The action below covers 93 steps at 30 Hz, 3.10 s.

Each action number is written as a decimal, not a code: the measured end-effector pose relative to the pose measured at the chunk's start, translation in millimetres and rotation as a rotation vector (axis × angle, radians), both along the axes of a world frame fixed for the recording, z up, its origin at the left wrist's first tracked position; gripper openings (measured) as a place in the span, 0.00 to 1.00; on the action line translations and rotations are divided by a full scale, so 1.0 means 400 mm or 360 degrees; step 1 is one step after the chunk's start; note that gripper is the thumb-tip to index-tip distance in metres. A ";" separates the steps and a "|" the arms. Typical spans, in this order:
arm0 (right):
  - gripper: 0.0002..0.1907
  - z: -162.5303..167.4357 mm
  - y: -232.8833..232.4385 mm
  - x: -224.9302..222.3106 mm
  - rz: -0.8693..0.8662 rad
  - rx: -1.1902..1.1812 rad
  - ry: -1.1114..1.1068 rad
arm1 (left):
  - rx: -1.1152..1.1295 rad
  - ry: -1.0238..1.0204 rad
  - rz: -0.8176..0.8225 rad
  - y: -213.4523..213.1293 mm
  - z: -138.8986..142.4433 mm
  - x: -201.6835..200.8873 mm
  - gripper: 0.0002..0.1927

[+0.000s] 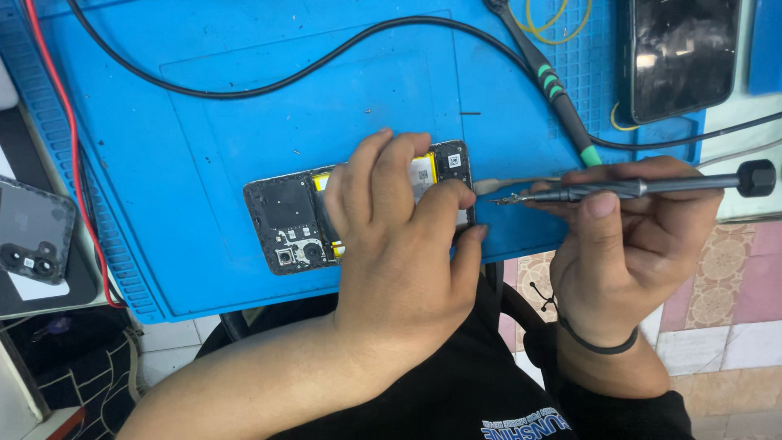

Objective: The person works on an opened smartphone lying on a blue repair mat. They use a precision screwdriver to unscrew components inside the phone, pry at internal parts, reposition a flex cable, and rotate the phone to access different sides while continuing to work on the internals.

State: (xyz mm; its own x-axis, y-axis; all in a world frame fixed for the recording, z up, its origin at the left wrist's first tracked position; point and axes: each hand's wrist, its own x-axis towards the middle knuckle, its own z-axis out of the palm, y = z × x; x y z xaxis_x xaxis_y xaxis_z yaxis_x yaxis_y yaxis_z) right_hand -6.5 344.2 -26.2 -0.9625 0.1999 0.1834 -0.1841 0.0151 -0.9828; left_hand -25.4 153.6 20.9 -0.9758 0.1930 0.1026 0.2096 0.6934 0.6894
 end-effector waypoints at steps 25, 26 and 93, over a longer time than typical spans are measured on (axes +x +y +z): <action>0.21 0.032 -0.016 0.028 0.0348 0.1010 0.0401 | -0.0017 0.0022 -0.0003 0.002 0.003 -0.012 0.11; 0.20 0.043 -0.016 0.027 0.0366 0.1034 0.0389 | -0.0014 0.0027 -0.0010 0.001 0.003 -0.010 0.11; 0.19 0.236 0.009 0.029 0.0438 0.2040 0.0279 | 0.0082 0.0137 -0.0022 0.003 -0.024 -0.005 0.14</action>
State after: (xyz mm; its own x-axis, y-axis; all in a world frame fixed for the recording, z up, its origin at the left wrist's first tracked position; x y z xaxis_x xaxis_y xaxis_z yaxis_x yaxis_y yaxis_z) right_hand 5.2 347.6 68.2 -0.8878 -0.4041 0.2203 -0.4530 0.8518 -0.2632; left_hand -27.6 154.7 11.1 -0.9602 0.1987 0.1961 0.2790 0.6541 0.7030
